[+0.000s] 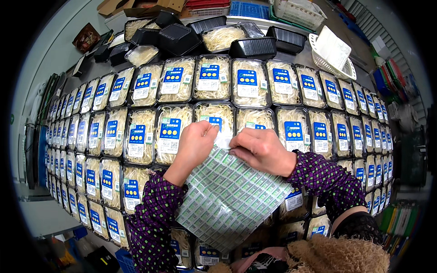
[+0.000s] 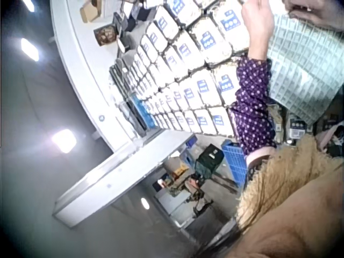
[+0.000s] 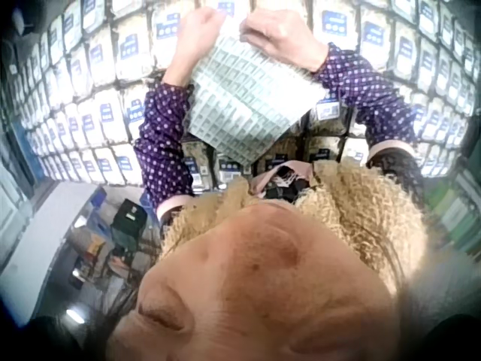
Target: The person peels small white stickers from a large sheet and applies them one at a time to the lids of clear plastic food containers filled with sprouts.
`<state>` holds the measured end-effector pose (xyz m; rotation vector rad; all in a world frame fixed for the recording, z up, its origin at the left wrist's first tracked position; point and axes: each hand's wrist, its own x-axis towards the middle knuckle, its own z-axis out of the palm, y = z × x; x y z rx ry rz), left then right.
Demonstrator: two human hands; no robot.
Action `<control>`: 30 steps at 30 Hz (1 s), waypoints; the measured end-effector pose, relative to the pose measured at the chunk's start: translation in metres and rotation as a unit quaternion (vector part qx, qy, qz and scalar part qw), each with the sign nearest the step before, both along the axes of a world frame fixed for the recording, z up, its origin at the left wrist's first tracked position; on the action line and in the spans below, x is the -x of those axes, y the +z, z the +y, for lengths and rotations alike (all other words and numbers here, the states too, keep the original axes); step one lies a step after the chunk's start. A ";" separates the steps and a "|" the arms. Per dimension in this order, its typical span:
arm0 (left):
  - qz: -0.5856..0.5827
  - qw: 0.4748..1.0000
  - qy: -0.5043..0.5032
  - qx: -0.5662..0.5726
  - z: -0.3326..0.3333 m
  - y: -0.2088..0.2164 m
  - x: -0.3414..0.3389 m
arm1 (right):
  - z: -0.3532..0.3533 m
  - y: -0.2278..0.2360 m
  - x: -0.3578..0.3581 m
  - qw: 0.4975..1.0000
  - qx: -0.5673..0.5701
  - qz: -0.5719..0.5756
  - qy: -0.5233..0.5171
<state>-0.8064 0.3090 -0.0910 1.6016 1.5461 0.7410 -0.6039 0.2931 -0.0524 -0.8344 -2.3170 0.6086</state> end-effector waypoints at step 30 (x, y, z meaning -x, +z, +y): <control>0.038 0.999 0.025 -0.012 0.008 0.025 -0.031 | 0.006 0.015 -0.046 0.911 0.397 0.109 -0.003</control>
